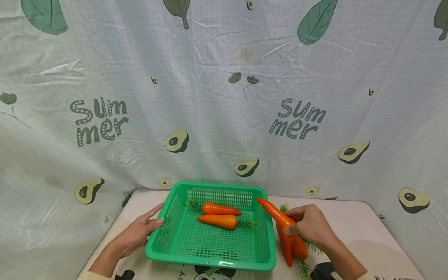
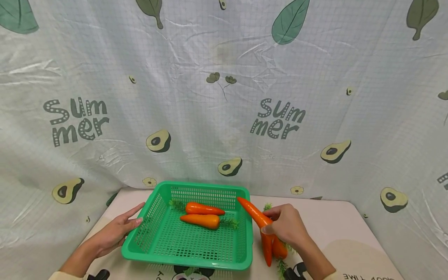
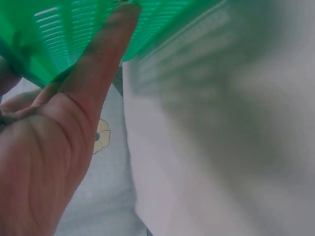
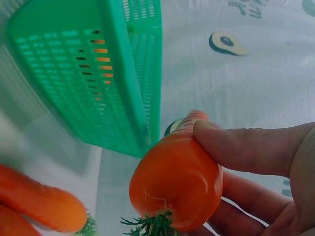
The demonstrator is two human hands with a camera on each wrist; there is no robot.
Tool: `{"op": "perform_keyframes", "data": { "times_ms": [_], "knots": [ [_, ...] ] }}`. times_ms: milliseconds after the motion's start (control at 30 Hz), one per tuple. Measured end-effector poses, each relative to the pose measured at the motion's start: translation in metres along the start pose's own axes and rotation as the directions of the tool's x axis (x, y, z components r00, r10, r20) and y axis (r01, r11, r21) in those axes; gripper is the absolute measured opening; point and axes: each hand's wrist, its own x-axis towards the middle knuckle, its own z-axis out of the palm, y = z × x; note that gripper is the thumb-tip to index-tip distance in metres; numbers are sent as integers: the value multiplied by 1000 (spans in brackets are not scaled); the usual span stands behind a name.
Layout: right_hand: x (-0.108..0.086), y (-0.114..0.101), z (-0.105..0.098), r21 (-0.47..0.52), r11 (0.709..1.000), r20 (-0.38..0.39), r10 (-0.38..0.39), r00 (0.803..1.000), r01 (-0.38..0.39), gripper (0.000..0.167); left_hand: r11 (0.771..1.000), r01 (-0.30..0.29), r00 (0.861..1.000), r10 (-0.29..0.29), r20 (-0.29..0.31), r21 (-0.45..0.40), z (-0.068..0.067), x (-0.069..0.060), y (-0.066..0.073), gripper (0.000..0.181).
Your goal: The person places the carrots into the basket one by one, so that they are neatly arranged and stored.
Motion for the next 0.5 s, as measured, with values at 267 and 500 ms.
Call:
{"op": "perform_keyframes", "data": {
  "times_ms": [267,500],
  "knots": [
    [2,-9,4,-15,1000,26,-21,999,21,47,1000,6,1000,-6,-1,-10,0,0,0,79],
    [3,-16,7,-27,997,38,-65,997,66,46,1000,4,1000,-4,-4,-5,0,0,1,78]
  ]
}}
